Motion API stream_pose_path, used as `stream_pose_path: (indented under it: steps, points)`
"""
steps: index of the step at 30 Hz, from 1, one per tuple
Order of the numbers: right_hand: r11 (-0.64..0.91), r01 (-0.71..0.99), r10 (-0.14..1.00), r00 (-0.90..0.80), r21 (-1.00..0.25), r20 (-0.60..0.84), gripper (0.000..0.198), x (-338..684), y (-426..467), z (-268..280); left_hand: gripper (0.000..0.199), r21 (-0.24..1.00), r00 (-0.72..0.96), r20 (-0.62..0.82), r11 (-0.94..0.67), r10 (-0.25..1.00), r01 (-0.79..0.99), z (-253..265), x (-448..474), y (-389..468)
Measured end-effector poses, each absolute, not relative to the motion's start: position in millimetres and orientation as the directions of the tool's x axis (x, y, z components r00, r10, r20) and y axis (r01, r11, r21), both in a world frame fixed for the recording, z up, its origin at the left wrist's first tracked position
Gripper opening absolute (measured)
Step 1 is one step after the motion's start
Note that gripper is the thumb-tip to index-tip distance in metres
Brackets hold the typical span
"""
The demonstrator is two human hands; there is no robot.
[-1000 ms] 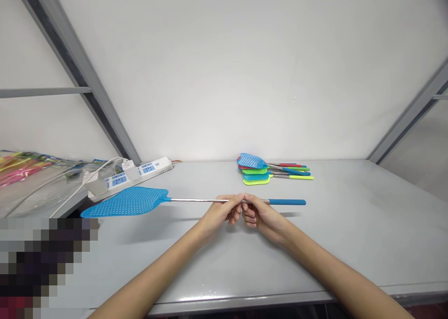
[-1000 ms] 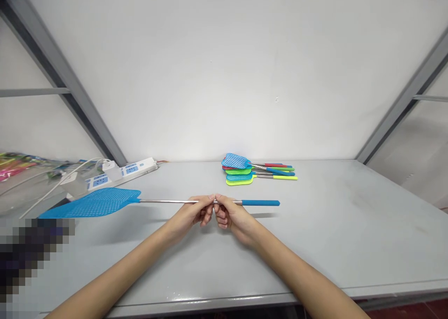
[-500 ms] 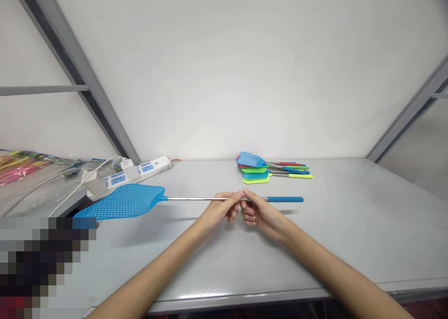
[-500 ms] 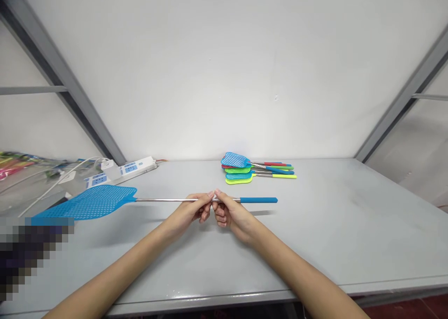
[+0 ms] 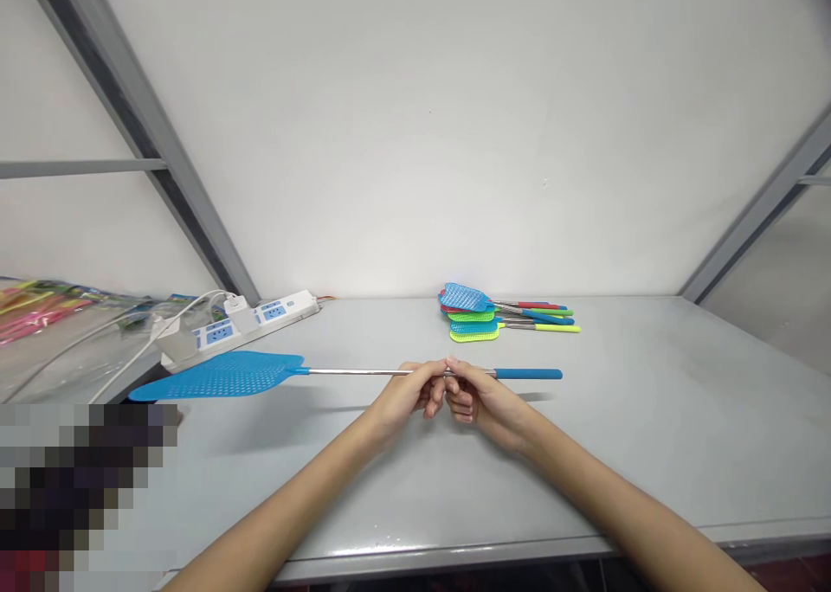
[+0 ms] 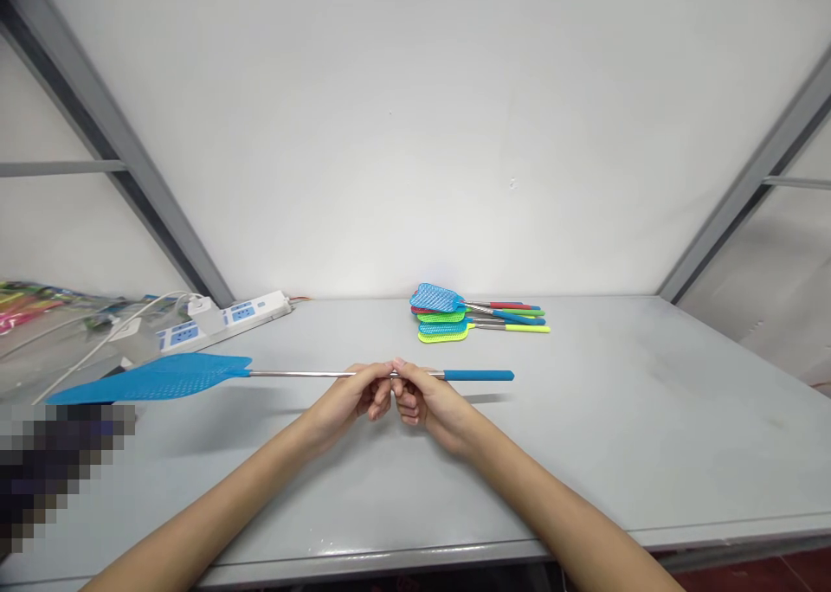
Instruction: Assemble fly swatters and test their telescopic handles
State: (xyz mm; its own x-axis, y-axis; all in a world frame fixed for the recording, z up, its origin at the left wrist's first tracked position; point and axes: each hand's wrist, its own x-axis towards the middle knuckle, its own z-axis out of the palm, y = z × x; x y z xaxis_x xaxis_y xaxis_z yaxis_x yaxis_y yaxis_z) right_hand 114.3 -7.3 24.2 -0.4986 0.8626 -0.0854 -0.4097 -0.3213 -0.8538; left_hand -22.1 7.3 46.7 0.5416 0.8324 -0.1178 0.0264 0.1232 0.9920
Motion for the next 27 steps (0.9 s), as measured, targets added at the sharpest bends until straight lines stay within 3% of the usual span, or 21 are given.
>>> stream_pose_path:
  steps: [7,14,27]
  points:
    - [-0.332,-0.408,0.865,-0.490,-0.850,-0.103,0.034,113,-9,27,0.037,0.981,0.558,-0.119,0.186,0.821,-0.064,46,-22,8]
    - [-0.383,-0.406,0.864,-0.476,-0.830,-0.166,0.034,123,-6,38,0.037,0.888,0.592,-0.338,0.456,0.731,-0.056,58,-26,12]
    - [-0.319,-0.397,0.886,-0.448,-0.861,-0.122,0.035,134,-4,43,0.035,0.877,0.611,-0.354,0.478,0.708,-0.047,69,-35,17]
